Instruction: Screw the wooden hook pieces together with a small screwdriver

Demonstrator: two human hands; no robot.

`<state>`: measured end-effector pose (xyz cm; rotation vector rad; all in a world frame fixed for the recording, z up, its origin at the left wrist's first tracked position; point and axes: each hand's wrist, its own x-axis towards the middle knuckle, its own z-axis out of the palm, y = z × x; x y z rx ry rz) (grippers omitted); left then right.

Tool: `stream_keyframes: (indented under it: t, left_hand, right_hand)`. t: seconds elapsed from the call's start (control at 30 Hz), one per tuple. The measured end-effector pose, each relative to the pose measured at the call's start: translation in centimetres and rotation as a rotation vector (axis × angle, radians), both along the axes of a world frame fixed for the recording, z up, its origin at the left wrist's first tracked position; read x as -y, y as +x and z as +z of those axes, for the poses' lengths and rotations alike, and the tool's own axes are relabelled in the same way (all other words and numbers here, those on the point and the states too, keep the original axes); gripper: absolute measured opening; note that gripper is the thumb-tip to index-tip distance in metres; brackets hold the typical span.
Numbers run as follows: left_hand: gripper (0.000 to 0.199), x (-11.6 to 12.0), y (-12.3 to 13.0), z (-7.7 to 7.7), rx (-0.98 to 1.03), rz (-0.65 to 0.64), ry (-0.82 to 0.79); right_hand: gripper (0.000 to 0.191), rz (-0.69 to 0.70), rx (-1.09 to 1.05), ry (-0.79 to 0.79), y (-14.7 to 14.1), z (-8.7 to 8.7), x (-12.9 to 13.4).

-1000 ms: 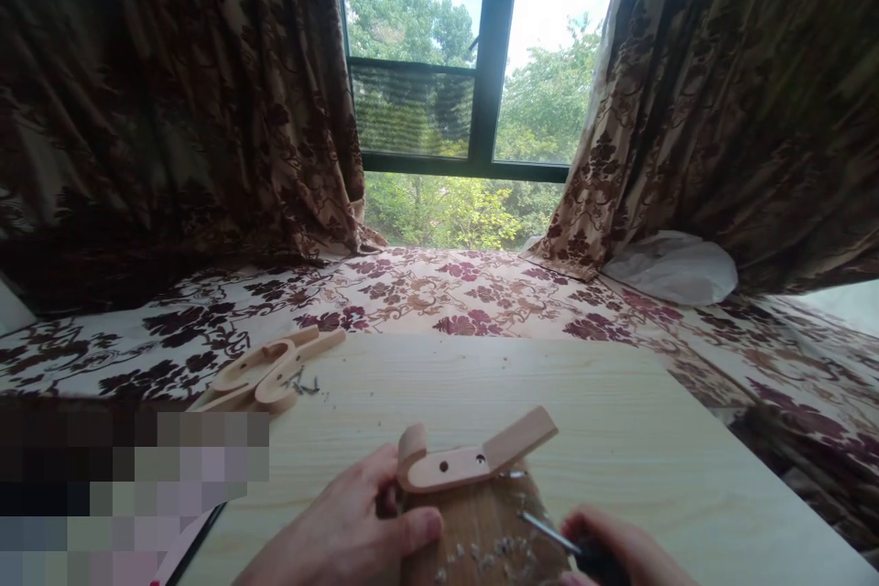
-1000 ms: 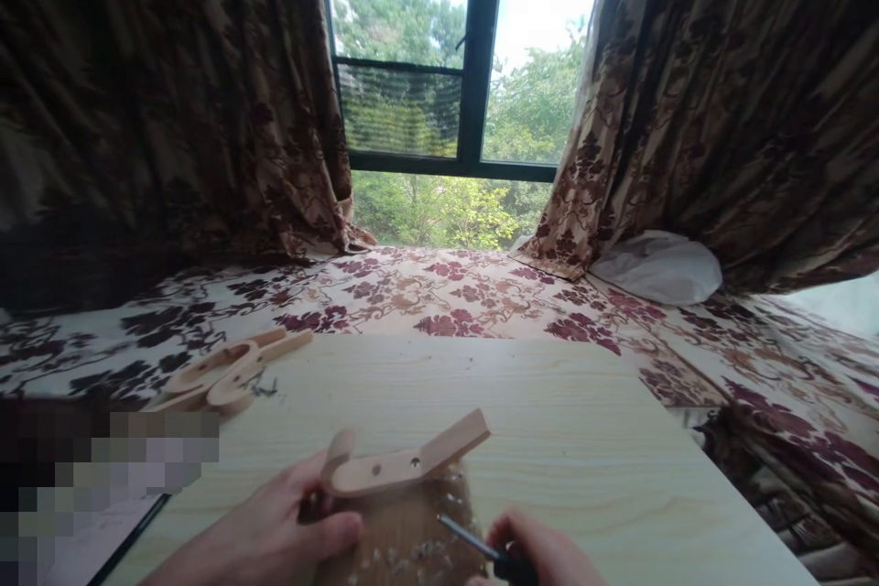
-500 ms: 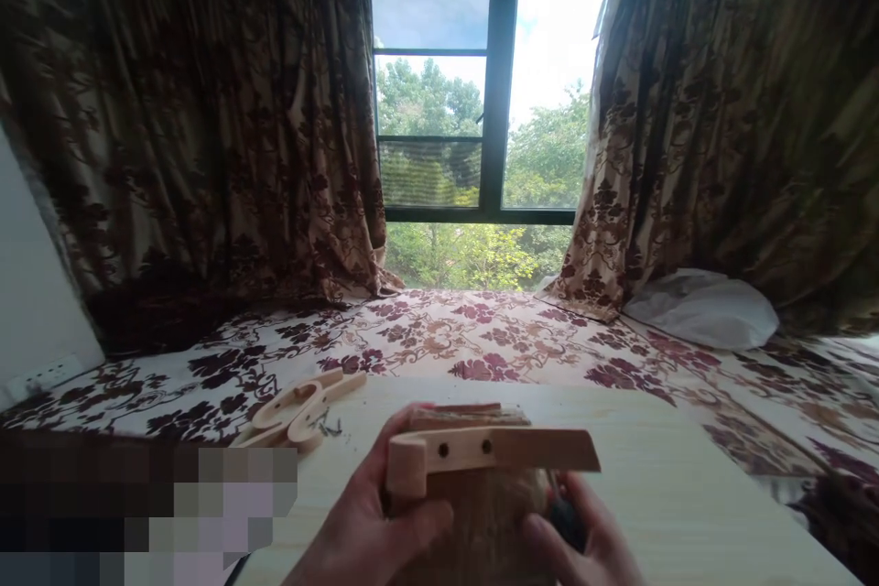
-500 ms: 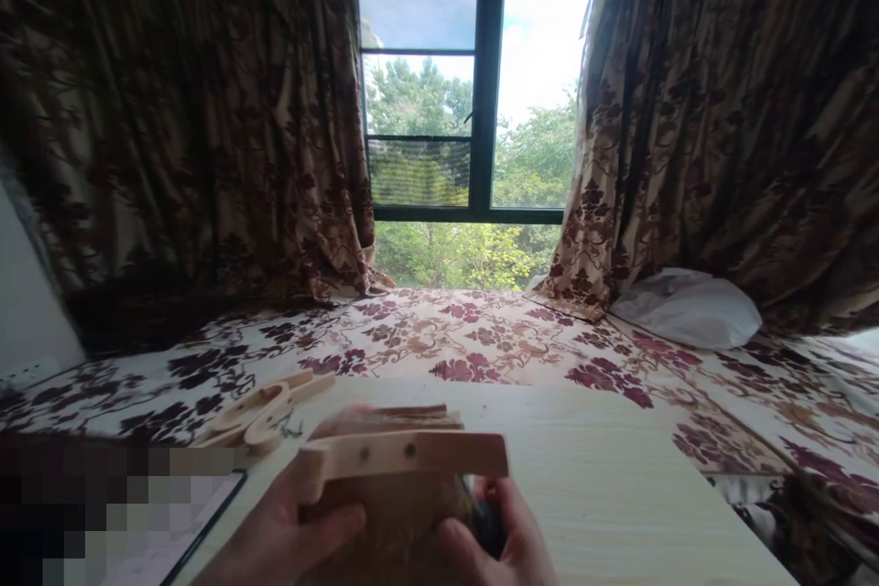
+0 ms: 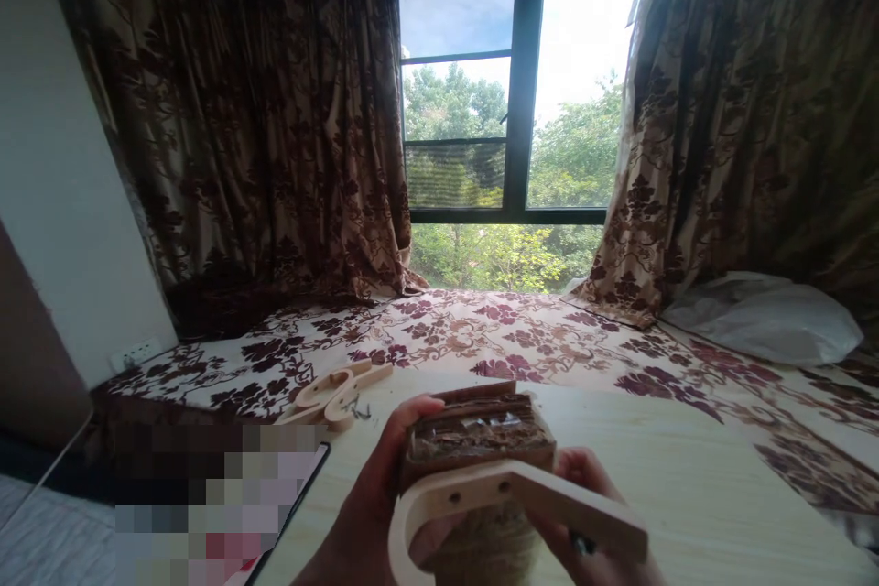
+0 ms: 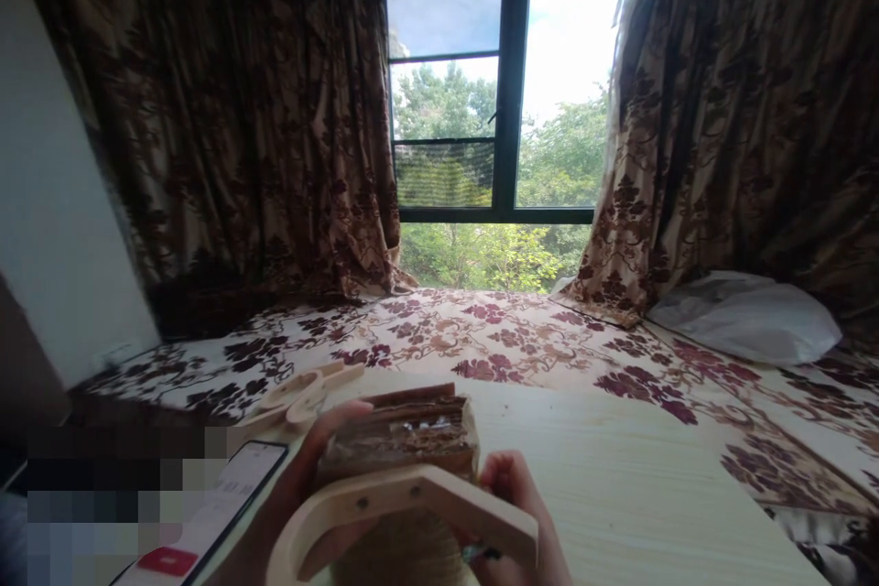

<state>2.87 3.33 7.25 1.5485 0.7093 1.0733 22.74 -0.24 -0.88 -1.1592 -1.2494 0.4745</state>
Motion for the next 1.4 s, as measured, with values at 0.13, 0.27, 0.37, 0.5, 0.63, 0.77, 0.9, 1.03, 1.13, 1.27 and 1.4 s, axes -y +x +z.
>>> stream_keyframes:
  t: [0.13, 0.27, 0.37, 0.5, 0.63, 0.77, 0.9, 1.03, 1.13, 1.27, 1.4]
  left_hand:
    - [0.068, 0.0, 0.3, 0.0, -0.036, 0.039, 0.017]
    - [0.069, -0.4, 0.2, -0.4, -0.015, 0.045, 0.098]
    - [0.067, -0.3, 0.4, 0.1, -0.034, 0.063, 0.057]
    - [0.057, -0.2, 1.3, 0.4, -0.04, 0.059, -0.073]
    - [0.05, -1.6, 2.1, -2.5, -0.113, -0.09, -0.149]
    - [0.06, -3.8, 1.6, -6.2, -0.249, -0.103, -0.277]
    - [0.072, -5.4, 0.3, -6.2, -0.369, -0.11, -0.282]
    - [0.077, -6.6, -0.1, -4.0, -0.404, -0.176, -0.22]
    - [0.074, -7.6, 0.4, -2.9, -0.354, -0.292, -0.24]
    - [0.069, -8.3, 1.1, -2.9, -0.333, -0.399, -0.218]
    - [0.064, -8.1, 1.4, -4.2, -0.236, -0.384, -0.147]
  right_hand:
    - [0.03, 0.013, -0.025, 0.002, -0.2, 0.2, 0.0]
    - [0.032, 0.009, -0.062, -0.029, -0.8, 1.3, 0.6]
    - [0.033, -0.007, -0.042, -0.043, -0.7, 2.0, 0.9]
    - [0.028, -0.067, 0.075, -0.102, 1.0, 2.7, 1.3]
    - [0.022, 0.06, 0.258, -0.246, 4.1, 3.4, 2.4]
    - [0.016, 0.164, 0.576, -0.475, 7.3, 5.0, 3.9]
    - [0.02, 0.165, 0.762, -0.541, 8.7, 7.4, 4.2]
    - [0.025, 0.131, 0.932, -0.434, 7.4, 10.9, 2.5]
    - [0.018, 0.179, 1.055, -0.376, 5.1, 13.9, 0.5]
    - [0.016, 0.183, 1.052, -0.303, 2.9, 15.5, -2.0]
    - [0.013, 0.143, 0.912, -0.292, 3.0, 13.9, -3.5]
